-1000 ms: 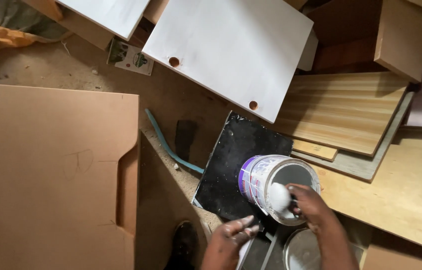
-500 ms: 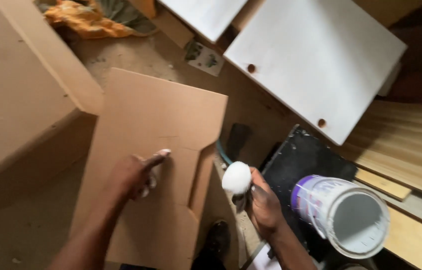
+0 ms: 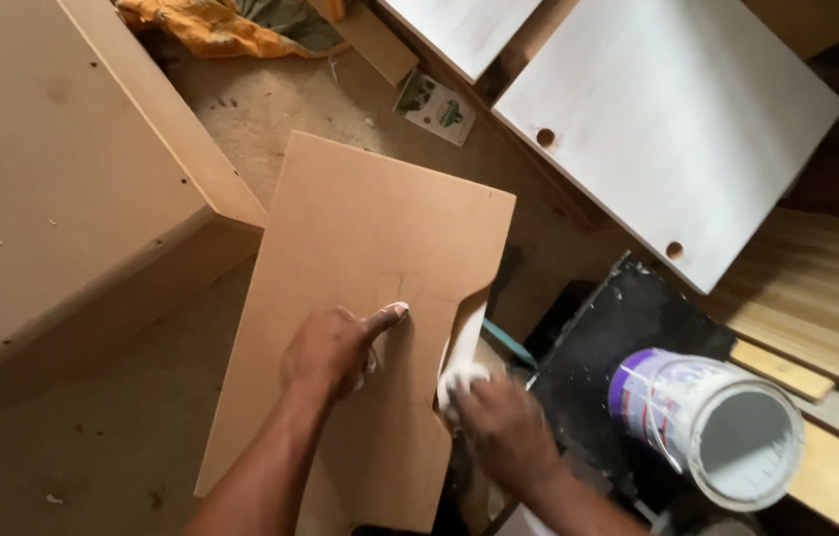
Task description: Applying white paint to the edges and surfaces of wooden furniture panels using a small foam roller.
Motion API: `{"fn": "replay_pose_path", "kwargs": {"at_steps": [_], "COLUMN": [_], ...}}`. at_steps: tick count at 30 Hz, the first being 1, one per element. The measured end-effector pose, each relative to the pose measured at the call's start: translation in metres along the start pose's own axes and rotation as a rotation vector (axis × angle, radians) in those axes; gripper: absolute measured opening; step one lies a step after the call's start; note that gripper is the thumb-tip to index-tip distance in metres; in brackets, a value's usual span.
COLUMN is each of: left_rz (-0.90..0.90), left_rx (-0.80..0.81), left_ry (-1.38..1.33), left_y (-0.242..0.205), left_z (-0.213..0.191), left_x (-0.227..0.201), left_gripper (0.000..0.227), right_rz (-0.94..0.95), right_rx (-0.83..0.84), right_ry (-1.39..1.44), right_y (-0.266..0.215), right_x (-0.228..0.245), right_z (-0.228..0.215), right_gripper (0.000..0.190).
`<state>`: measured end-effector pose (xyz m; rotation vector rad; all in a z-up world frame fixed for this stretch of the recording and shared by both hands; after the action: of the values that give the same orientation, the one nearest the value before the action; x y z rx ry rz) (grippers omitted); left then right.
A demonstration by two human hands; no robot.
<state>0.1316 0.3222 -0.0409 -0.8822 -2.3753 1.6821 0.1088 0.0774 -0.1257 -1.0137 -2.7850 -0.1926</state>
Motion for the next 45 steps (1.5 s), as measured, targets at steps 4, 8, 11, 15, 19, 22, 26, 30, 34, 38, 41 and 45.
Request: {"fn": "replay_pose_path", "kwargs": {"at_steps": [4,8,11,15,19,22,26,30,34,38,41,45], "left_rz": [0.038,0.036,0.026,0.023,0.029,0.026,-0.047,0.006,0.005,0.035,0.028,0.031], "left_rx": [0.032,0.029,0.019,0.016,0.022,-0.004,0.019,-0.008,-0.014,-0.041,-0.058,-0.060], "left_ry": [0.009,-0.016,-0.014,-0.016,0.012,-0.013,-0.070,-0.039,-0.022,-0.053,-0.014,-0.030], "left_y": [0.003,0.000,0.003,0.002,-0.013,-0.007,0.003,0.003,-0.002,-0.004,-0.006,-0.002], "left_z": [0.006,0.005,0.006,0.007,0.003,0.007,0.010,0.010,0.006,0.006,0.001,0.006], "left_x": [0.004,0.002,0.004,0.004,-0.001,0.002,0.006,0.007,0.004,0.001,0.001,0.004], "left_gripper": [0.070,0.065,0.064,0.064,0.059,0.052,0.065,0.056,0.055,0.052,0.047,0.049], "right_rz": [0.082,0.186,0.203,0.411,0.370,-0.002,-0.359,-0.185,-0.075,-0.078,-0.248,-0.167], "right_rx": [-0.105,-0.013,0.159,-0.139,-0.163,0.029,0.376,0.034,0.227,0.661,0.190,0.042], "right_ry": [-0.131,-0.094,0.092,0.001,-0.132,-0.112,0.178,-0.053,0.028,-0.020,-0.025,-0.189], "right_y": [0.088,0.036,0.017,0.068,0.080,0.021,0.009,0.059,0.073,0.009,0.016,0.058], "right_x": [-0.037,-0.011,0.011,-0.032,-0.013,0.002,0.007,-0.021,-0.003,0.032,0.039,-0.019], "right_z": [-0.053,-0.044,-0.025,-0.034,-0.051,-0.027,-0.064,-0.075,-0.072,-0.035,-0.059,-0.033], "right_gripper": [0.002,0.003,0.012,0.010,0.009,0.010,0.045,0.003,0.006,0.011,0.007,0.008]}}
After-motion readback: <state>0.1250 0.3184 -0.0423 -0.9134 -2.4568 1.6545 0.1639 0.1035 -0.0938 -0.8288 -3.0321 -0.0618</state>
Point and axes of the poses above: each hand's wrist, its own y-axis towards the middle knuckle, its own z-axis out of the palm, x = y × z, the point moved 7 cm from there along y, towards the middle knuckle, and after that the axes turned 4 degrees about x, right-handed, at the moved point
